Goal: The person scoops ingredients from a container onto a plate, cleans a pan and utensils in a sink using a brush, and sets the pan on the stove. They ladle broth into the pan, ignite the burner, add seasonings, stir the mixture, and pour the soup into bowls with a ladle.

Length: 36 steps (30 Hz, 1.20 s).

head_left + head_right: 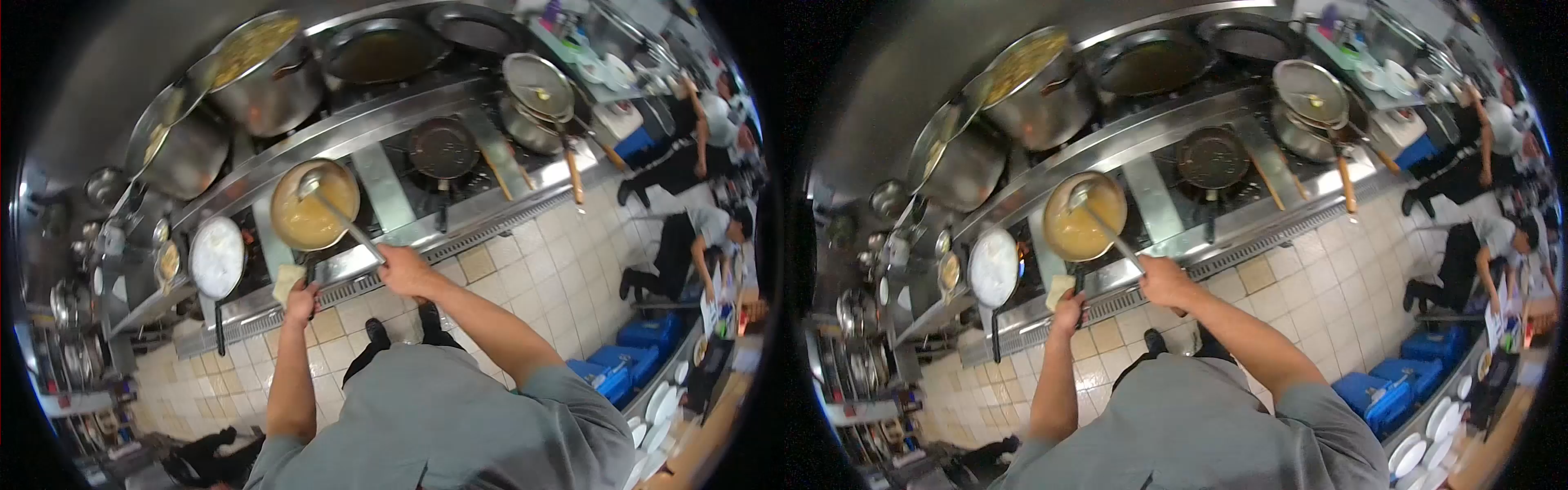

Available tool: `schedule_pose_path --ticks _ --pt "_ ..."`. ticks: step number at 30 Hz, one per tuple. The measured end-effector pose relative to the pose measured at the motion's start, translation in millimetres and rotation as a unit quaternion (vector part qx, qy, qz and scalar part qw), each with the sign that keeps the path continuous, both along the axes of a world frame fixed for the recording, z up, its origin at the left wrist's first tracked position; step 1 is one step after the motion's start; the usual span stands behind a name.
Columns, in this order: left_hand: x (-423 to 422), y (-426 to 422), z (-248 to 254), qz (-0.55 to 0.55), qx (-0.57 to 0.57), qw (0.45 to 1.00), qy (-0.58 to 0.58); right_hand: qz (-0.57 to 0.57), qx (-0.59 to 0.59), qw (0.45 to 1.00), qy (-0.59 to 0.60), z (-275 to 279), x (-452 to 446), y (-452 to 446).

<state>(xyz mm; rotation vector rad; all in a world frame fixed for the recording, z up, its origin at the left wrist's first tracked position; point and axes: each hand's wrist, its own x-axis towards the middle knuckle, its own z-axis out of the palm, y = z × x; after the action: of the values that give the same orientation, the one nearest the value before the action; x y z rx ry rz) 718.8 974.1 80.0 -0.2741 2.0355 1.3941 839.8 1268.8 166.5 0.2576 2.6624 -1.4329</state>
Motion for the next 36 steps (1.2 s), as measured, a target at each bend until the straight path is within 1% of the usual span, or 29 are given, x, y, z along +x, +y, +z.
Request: schedule_pose_path --ticks 4,5,6,7,9,10,11,13,14,15,16,17,18,19,21,22,24,25,26,27,28,29,30,31,32,33,34,35,36 --pt "-5.9 -1.1 9.1 0.004 0.056 0.997 -0.052 0.0 -0.069 0.997 0.035 -18.7 -12.4 -24.4" --pt "-8.1 -4.7 6.2 0.007 0.081 0.993 -0.081 -0.003 -0.186 0.98 -0.064 -15.4 -9.3 -36.3" --pt "-10.6 -8.0 3.4 0.009 0.107 0.988 -0.11 -0.007 -0.298 0.941 -0.162 -10.8 -6.3 -48.3" --pt "-10.9 -9.1 5.0 0.013 0.11 0.987 -0.112 -0.005 -0.295 0.941 -0.165 -9.1 -1.8 -61.1" --pt "-6.1 -16.4 9.9 0.035 0.19 0.974 -0.115 -0.071 -0.509 0.838 -0.184 -5.2 10.6 -87.3" --pt "-8.4 -29.1 -6.7 0.034 0.212 0.972 -0.097 -0.108 -0.534 0.812 -0.207 6.6 12.9 -97.9" --pt "-8.7 -44.0 -22.7 0.043 0.216 0.97 -0.1 -0.105 -0.529 0.814 -0.215 14.1 13.0 -105.1" --pt "-4.3 -73.3 -49.6 -0.023 0.186 0.971 -0.147 -0.16 -0.583 0.763 -0.227 23.8 13.5 -110.9" --pt "6.8 -83.3 -59.0 -0.063 0.185 0.952 -0.237 -0.166 -0.589 0.76 -0.22 23.3 15.2 -112.9" --pt "17.2 -98.5 -113.6 -0.181 0.196 0.926 -0.268 -0.16 -0.579 0.767 -0.224 21.7 18.8 -113.0" --pt "27.9 -84.2 -97.4 -0.216 0.121 0.927 -0.282 -0.154 -0.569 0.78 -0.21 19.1 23.5 -111.5" --pt "39.2 -71.6 -114.7 -0.209 0.104 0.927 -0.293 -0.147 -0.558 0.793 -0.195 17.4 24.0 -110.0" --pt "49.6 -60.2 -141.7 -0.15 0.175 0.923 -0.31 -0.144 -0.548 0.801 -0.196 23.0 23.0 -110.8" --pt "53.9 -42.3 -180.6 -0.067 0.235 0.909 -0.338 -0.145 -0.51 0.826 -0.193 34.0 24.5 -112.4" --pt "62.3 6.2 -232.3 0.144 0.29 0.893 -0.311 -0.144 -0.418 0.878 -0.182 34.9 27.6 -108.1" --pt "61.3 24.0 -251.7 0.137 0.298 0.888 -0.322 -0.137 -0.354 0.907 -0.183 38.4 25.3 -106.0" --pt "57.5 55.5 -275.6 0.262 0.401 0.823 -0.305 -0.117 -0.226 0.953 -0.165 49.9 22.3 -100.4" --pt "60.2 70.9 -279.2 0.306 0.421 0.806 -0.282 -0.108 -0.159 0.971 -0.141 54.5 22.7 -95.9" --pt "61.4 83.8 -281.6 0.339 0.44 0.79 -0.26 -0.106 -0.102 0.986 -0.083 51.6 25.3 -93.7" --pt "60.0 82.9 -291.6 0.344 0.506 0.742 -0.274 -0.06 -0.053 0.997 0.006 32.5 30.1 -84.5" --pt "54.9 87.3 -299.7 0.348 0.566 0.689 -0.289 -0.066 -0.049 0.991 -0.101 44.3 28.2 -79.0" --pt "49.9 92.7 -265.4 0.401 0.522 0.683 -0.316 -0.06 -0.009 0.993 -0.103 57.5 25.3 -76.4" --pt "45.3 96.1 -268.8 0.452 0.495 0.661 -0.338 -0.05 0.012 0.999 -0.018 33.4 29.5 -69.8" --pt "46.4 99.2 -272.0 0.412 0.52 0.697 -0.273 -0.041 0.025 0.999 -0.017 38.0 30.2 -65.8" --pt "47.5 98.7 -247.5 0.433 0.541 0.634 -0.345 -0.036 0.007 0.999 -0.018 29.6 30.7 -61.1" --pt "45.6 95.3 -282.0 0.358 0.544 0.672 -0.352 -0.02 0.002 1.0 0.017 16.6 32.5 -55.8" --pt "45.2 97.4 -264.9 0.39 0.507 0.681 -0.358 -0.033 -0.005 0.993 -0.11 46.0 30.6 -53.9" --pt "49.5 101.1 -246.1 0.342 0.468 0.731 -0.359 -0.059 0.0 0.993 -0.101 42.5 32.7 -45.0" --pt "60.4 101.2 -221.5 0.299 0.427 0.777 -0.354 -0.037 -0.016 0.997 -0.067 31.6 36.7 -43.5"
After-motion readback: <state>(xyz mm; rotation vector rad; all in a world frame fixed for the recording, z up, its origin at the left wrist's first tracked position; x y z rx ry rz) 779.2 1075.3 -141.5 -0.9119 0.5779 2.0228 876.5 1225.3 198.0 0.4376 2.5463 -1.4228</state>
